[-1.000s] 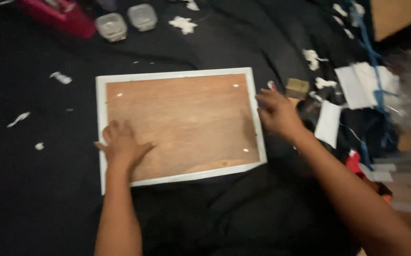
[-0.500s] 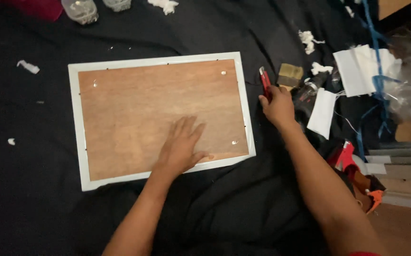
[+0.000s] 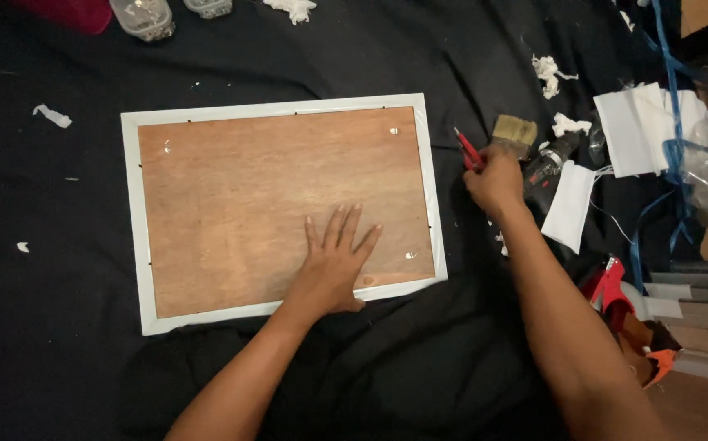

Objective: Securing a wooden backing into a picture frame using a hand tool and attaching a hanging string.

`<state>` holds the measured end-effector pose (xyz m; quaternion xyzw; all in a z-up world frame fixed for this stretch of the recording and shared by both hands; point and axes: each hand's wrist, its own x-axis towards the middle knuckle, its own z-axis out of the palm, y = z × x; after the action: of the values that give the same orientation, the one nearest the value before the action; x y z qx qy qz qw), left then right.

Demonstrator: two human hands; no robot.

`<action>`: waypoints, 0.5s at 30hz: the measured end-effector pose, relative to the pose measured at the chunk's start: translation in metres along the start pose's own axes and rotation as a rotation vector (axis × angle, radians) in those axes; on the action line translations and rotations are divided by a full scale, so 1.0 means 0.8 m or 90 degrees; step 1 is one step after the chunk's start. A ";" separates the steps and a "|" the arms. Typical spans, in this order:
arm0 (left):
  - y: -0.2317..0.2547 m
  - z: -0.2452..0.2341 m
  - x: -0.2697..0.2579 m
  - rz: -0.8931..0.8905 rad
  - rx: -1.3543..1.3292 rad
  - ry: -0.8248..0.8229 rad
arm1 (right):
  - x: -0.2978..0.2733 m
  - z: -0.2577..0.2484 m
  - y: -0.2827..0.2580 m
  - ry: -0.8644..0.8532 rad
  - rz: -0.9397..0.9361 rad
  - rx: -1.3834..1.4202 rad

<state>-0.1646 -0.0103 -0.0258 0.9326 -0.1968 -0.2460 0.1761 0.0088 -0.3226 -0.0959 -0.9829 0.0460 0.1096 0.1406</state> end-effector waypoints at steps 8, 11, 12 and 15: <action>-0.007 0.015 0.006 0.015 0.047 0.091 | -0.035 -0.077 -0.054 0.062 0.023 0.235; -0.012 0.018 0.010 -0.007 0.046 0.076 | -0.028 -0.069 -0.037 0.039 0.022 0.309; -0.018 0.017 0.013 -0.006 0.046 0.075 | -0.032 -0.071 -0.041 0.040 0.023 0.309; -0.033 0.022 0.014 -0.055 0.041 0.082 | -0.047 -0.070 -0.052 0.010 0.009 0.410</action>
<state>-0.1573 0.0034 -0.0559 0.9593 -0.1527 -0.1862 0.1478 -0.0110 -0.2965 -0.0236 -0.8883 0.0860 0.0830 0.4435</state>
